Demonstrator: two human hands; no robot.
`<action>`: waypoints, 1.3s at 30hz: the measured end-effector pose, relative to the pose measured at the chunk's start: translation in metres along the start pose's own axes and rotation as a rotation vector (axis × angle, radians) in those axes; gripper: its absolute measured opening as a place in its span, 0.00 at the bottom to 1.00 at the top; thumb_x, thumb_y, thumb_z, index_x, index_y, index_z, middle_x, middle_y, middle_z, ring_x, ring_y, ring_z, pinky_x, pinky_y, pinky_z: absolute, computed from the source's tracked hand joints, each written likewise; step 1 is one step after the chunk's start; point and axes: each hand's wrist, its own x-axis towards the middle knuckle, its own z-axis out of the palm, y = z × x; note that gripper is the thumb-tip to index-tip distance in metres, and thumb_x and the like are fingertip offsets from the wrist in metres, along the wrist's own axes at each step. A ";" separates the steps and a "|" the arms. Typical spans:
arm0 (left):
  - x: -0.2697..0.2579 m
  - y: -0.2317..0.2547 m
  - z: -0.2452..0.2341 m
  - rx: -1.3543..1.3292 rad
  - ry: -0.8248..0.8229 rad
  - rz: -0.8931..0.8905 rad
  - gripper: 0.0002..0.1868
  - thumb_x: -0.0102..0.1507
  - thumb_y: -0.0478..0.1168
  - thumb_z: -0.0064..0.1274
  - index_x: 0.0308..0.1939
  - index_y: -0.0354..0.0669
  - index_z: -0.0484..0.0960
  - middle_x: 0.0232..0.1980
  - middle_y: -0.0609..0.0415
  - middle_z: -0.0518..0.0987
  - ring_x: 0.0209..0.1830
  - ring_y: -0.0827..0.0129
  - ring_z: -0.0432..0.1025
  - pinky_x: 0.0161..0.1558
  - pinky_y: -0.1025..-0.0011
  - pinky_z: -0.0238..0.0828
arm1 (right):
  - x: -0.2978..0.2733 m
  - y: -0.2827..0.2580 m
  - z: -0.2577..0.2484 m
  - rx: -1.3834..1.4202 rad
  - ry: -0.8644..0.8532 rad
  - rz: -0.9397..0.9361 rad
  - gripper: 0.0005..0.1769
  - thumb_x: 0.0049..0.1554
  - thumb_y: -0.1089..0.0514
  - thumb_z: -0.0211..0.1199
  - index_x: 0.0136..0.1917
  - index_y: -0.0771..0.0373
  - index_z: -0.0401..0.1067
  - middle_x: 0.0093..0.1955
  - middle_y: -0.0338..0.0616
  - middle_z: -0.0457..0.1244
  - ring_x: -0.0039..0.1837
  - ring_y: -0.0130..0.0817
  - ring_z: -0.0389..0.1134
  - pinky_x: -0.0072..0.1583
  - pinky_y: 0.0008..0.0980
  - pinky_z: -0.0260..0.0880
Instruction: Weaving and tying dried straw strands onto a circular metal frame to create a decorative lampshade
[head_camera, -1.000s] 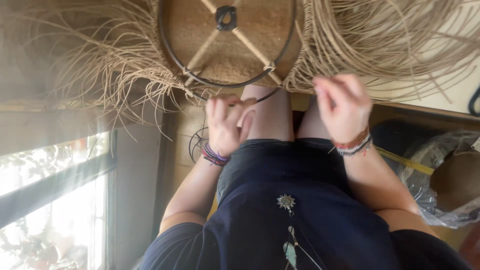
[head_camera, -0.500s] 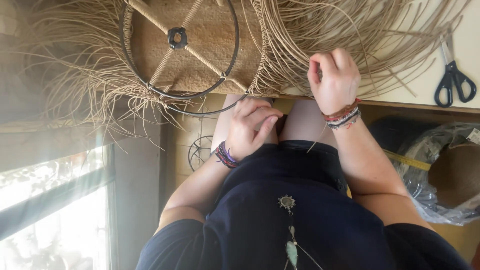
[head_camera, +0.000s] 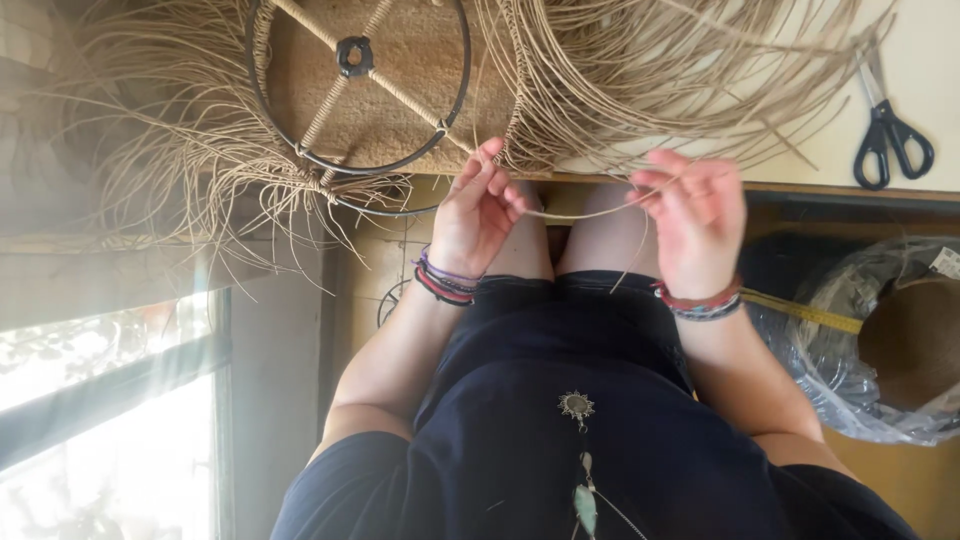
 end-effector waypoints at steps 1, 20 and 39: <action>-0.005 0.002 -0.002 0.072 0.052 -0.024 0.14 0.75 0.39 0.42 0.64 0.45 0.73 0.32 0.64 0.66 0.36 0.70 0.78 0.46 0.65 0.83 | 0.002 0.001 -0.010 0.163 0.095 0.093 0.07 0.63 0.62 0.58 0.52 0.53 0.63 0.65 0.46 0.65 0.62 0.35 0.71 0.61 0.33 0.76; -0.032 0.017 0.007 0.778 -0.137 0.041 0.17 0.74 0.45 0.43 0.38 0.37 0.79 0.35 0.48 0.80 0.41 0.66 0.81 0.48 0.72 0.78 | -0.059 0.027 -0.010 -0.220 -0.160 0.026 0.19 0.71 0.58 0.46 0.45 0.69 0.72 0.26 0.35 0.49 0.26 0.19 0.50 0.32 0.17 0.55; -0.059 0.010 0.046 0.243 -0.114 0.116 0.21 0.78 0.48 0.31 0.51 0.34 0.74 0.27 0.64 0.47 0.22 0.78 0.46 0.28 0.78 0.52 | -0.064 0.008 0.024 -0.312 -0.267 -0.127 0.17 0.68 0.62 0.50 0.52 0.75 0.78 0.30 0.40 0.53 0.33 0.22 0.52 0.39 0.25 0.60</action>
